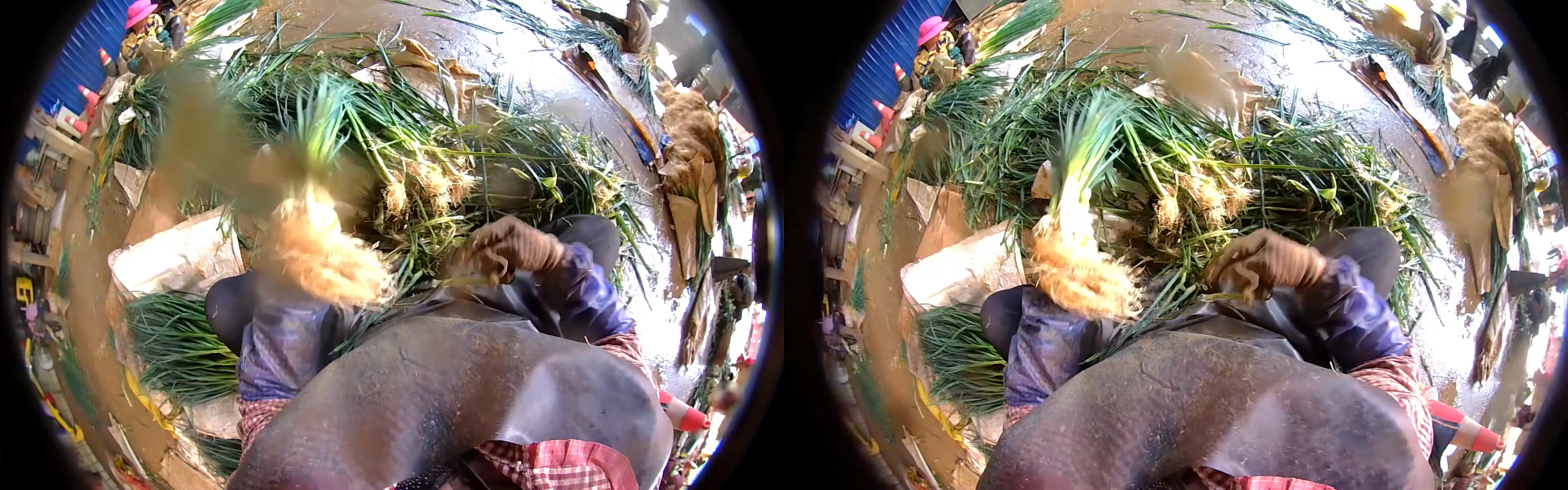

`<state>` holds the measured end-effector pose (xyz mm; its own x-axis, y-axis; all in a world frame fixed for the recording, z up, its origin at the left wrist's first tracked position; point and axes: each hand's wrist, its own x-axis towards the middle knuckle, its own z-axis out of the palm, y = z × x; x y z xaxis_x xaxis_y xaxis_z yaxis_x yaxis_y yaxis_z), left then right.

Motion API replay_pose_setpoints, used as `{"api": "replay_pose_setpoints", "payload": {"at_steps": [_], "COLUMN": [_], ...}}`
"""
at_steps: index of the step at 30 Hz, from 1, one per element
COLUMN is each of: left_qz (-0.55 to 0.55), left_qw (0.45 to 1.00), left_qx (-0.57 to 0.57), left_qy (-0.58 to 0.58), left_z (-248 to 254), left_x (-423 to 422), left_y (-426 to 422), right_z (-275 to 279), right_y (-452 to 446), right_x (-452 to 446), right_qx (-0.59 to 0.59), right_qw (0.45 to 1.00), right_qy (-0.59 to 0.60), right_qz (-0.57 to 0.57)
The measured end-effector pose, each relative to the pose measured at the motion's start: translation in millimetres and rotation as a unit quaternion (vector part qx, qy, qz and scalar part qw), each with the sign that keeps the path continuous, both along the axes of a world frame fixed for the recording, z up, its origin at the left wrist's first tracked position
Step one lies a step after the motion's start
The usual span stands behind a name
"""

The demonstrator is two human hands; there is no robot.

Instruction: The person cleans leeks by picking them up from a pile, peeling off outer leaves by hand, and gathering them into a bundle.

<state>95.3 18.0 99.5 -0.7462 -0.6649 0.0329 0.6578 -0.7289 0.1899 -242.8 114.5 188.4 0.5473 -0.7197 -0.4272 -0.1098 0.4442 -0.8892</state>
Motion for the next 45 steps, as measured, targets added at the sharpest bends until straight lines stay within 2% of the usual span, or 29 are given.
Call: {"api": "replay_pose_setpoints", "payload": {"at_steps": [1,2,4,7,10,12,13,14,16,17,18,19,20,22,23,24,26,27,28,29,30,32,34,36,38,40,42,44,45], "left_qz": [-0.011,-0.023,-0.045,-0.079,-0.106,-0.121,-0.126,-0.132,-0.142,-0.143,-0.138,-0.08,-0.126,-0.121,-0.094,-0.114,-0.121,-0.162,-0.143,-0.17,-0.196,-0.171,-0.19,-0.208,-0.228,-0.225,-0.263,-0.33,-0.341], "left_qw": [1.0,0.999,0.998,0.994,0.99,0.987,0.986,0.985,0.983,0.984,0.988,0.992,0.99,0.974,0.962,0.947,0.896,0.876,0.901,0.906,0.909,0.953,0.961,0.955,0.947,0.948,0.919,0.851,0.831], "left_qx": [-0.001,-0.002,-0.008,-0.013,-0.02,-0.018,-0.02,-0.022,-0.03,-0.035,-0.037,-0.024,-0.01,-0.061,-0.073,-0.11,-0.205,-0.209,-0.206,-0.182,-0.157,-0.04,0.081,0.085,0.086,0.031,-0.039,-0.15,-0.16], "left_qy": [0.012,0.025,0.046,0.074,0.096,0.104,0.108,0.109,0.108,0.097,0.061,-0.092,-0.054,-0.182,-0.245,-0.281,-0.376,-0.403,-0.353,-0.342,-0.332,-0.247,-0.185,-0.196,-0.208,-0.223,-0.29,-0.379,-0.409], "left_z": [7,15,28,44,57,63,65,67,70,72,73,75,77,78,79,66,65,54,53,52,51,58,53,34,34,52,71,78,87], "left_x": [7,12,19,24,25,26,27,28,29,31,31,37,35,34,29,33,18,20,12,8,5,-8,-7,5,7,5,17,43,56], "left_y": [7,14,24,38,48,52,56,58,61,61,62,66,61,55,58,55,56,58,66,68,70,83,91,90,88,87,83,80,83], "right_z": [-49,-62,-49,-68,-78,-60,-65,-69,-58,-56,-54,-54,-73,-85,-87,-88,-81,-82,-82,-97,-112,-99,-94,-78,-100,-106,-123,-97,-109], "right_y": [-6,-13,-18,-40,-63,-73,-79,-82,-79,-77,-75,-72,-70,-59,-50,-44,-35,-35,-34,-34,-27,-18,-19,-14,-17,-25,-40,-42,-50], "right_x": [-32,-42,-39,-24,19,44,51,54,59,58,56,53,52,66,76,87,106,112,116,122,128,126,118,117,129,137,127,111,105], "right_qx": [-0.143,-0.307,-0.451,-0.484,-0.473,-0.353,-0.355,-0.382,-0.281,-0.281,-0.281,-0.28,-0.292,-0.315,-0.155,0.012,0.101,0.121,0.141,0.084,0.079,0.089,0.073,0.117,0.132,0.143,0.169,0.127,0.118], "right_qw": [0.98,0.897,0.695,0.803,0.825,0.864,0.849,0.804,0.762,0.763,0.787,0.81,0.881,0.939,0.974,0.972,0.949,0.945,0.941,0.977,0.964,0.961,0.976,0.952,0.952,0.884,0.877,0.876,0.867], "right_qy": [0.139,0.317,0.559,0.349,0.309,0.348,0.368,0.411,0.523,0.524,0.485,0.445,0.295,0.006,-0.103,-0.209,-0.289,-0.294,-0.299,-0.188,-0.254,-0.262,-0.199,-0.278,-0.277,-0.441,-0.446,-0.452,-0.473], "right_qz": [-0.024,-0.009,0.015,0.002,0.002,0.085,0.131,0.198,0.257,0.255,0.257,0.26,0.229,0.136,0.126,0.109,0.074,0.072,0.071,0.057,0.014,0.004,0.054,0.049,0.024,-0.056,-0.057,-0.113,-0.101]}}
